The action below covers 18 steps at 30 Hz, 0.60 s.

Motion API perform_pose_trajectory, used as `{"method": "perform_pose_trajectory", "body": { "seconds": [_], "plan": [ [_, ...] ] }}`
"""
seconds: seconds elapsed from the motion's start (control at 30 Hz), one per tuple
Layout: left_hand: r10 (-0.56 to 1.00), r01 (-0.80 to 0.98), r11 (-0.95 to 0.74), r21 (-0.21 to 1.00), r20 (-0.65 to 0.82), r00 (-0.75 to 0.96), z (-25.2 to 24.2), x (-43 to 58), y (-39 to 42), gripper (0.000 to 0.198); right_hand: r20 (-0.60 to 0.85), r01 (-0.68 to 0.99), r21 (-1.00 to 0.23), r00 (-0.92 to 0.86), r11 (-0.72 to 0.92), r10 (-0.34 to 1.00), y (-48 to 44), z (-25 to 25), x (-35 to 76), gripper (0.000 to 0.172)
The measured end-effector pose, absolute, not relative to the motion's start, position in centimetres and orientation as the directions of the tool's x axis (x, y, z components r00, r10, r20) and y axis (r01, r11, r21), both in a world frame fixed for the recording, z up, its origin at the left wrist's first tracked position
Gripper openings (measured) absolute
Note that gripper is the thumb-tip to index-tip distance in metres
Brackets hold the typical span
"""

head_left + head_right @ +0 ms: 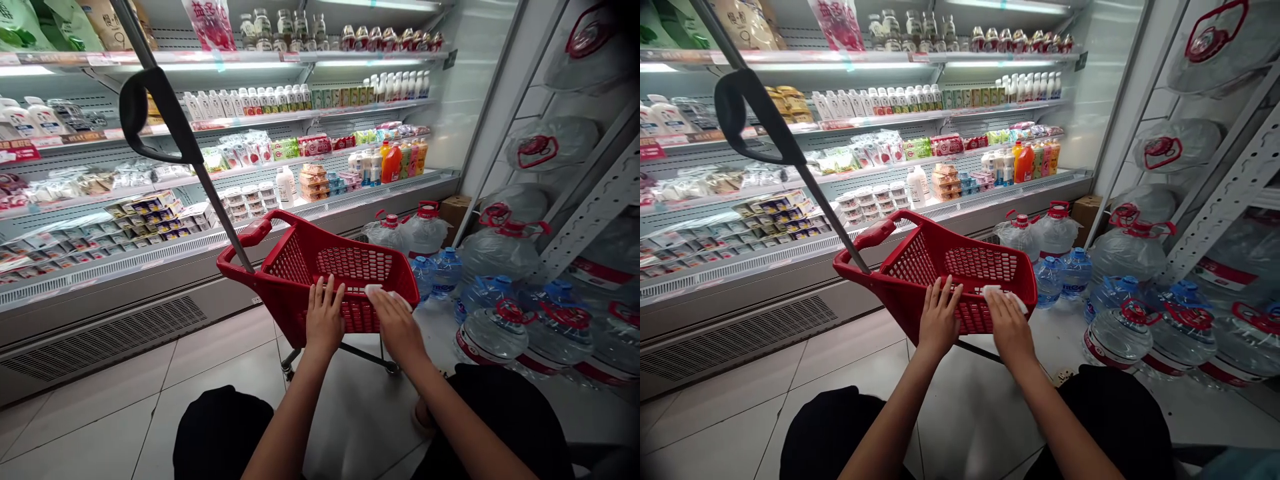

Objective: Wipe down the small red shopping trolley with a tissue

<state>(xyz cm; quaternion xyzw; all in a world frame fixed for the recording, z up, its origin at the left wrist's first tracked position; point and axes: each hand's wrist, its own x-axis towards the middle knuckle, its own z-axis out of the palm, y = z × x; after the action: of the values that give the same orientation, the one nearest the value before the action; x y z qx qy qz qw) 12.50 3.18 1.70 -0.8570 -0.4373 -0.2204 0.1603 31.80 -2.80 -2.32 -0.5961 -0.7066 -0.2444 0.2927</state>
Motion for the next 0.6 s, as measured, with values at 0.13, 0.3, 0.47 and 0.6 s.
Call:
{"method": "perform_pose_trajectory", "body": {
  "seconds": [0.13, 0.3, 0.47, 0.6],
  "plan": [
    [0.665, 0.810, -0.579, -0.092, 0.522, 0.535, 1.6, 12.6, 3.5, 0.077, 0.730, 0.968, 0.041, -0.198, 0.247, 0.654, -0.8, -1.8, 27.8, 0.062],
    [0.659, 0.790, -0.608, -0.082, 0.502, 0.560, 2.1, 11.5, 3.8, 0.077, 0.712, 0.964, 0.020, -0.199, 0.264, 0.674, -2.3, -1.8, 31.1, 0.065],
    [0.704, 0.833, -0.552, -0.046, 0.510, 0.495, 2.0, 13.0, 3.3, 0.078, 0.716, 0.991, -0.019, -0.079, 0.133, 0.694, -4.9, -3.1, 36.5, 0.069],
    [0.706, 0.829, -0.558, -0.031, 0.507, 0.495, 1.1, 16.1, 2.5, 0.078, 0.721, 0.997, 0.015, -0.067, 0.081, 0.690, -3.8, -3.0, 35.4, 0.065]
  ]
}}
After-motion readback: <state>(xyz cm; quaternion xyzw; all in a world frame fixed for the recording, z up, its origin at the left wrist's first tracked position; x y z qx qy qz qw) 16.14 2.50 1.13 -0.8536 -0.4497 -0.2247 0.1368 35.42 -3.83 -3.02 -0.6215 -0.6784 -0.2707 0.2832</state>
